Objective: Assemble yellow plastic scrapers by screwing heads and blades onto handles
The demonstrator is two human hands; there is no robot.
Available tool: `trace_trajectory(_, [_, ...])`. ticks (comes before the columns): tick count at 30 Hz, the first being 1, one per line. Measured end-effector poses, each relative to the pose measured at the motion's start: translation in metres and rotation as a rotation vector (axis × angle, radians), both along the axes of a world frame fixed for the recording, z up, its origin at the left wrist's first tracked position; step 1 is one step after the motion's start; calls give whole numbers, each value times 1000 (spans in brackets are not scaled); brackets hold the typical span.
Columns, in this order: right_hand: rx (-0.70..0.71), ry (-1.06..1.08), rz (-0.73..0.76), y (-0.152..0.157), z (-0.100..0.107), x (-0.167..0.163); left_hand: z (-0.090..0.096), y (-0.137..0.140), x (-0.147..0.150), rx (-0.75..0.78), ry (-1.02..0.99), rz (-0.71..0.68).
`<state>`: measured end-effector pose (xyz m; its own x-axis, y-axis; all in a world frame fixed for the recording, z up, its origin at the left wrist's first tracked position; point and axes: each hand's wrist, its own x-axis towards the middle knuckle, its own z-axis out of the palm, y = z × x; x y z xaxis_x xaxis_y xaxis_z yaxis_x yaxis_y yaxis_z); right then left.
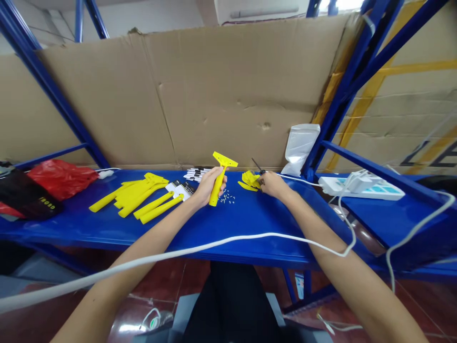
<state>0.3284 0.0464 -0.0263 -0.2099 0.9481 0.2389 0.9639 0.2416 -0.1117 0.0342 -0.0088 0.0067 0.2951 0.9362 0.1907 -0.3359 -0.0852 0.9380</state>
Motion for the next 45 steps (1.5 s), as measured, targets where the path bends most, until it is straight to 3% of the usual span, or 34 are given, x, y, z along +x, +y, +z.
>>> trace_trajectory(6, [6,24,-86,0,5,1,-1,1,-2,-18,1,-16])
trace_trajectory(14, [91,145,-83,-11,20,1,0,0,-2,-36,2,-21])
trace_trajectory(17, [274,306,-68,-21,30,-8,3,-2,-2,-43,4,-26])
trace_trajectory(21, [715,809,38,-39,42,-25,5,-4,-1,-35,52,-63])
trace_trajectory(24, [819,940,41,-48,47,-33,6,-6,-1,-30,75,-111])
trace_trajectory(27, [791,971,43,-50,48,-37,5,-6,0,-29,90,-156])
trace_trajectory(33, [428,1081,229,-56,39,-57,5,-9,3,-62,139,-247])
trace_trajectory(37, [291,1024,350,-61,30,-73,4,-13,5,-85,177,-234])
trace_trajectory(45, [286,967,390,-64,24,-76,3,-14,10,-100,233,-150])
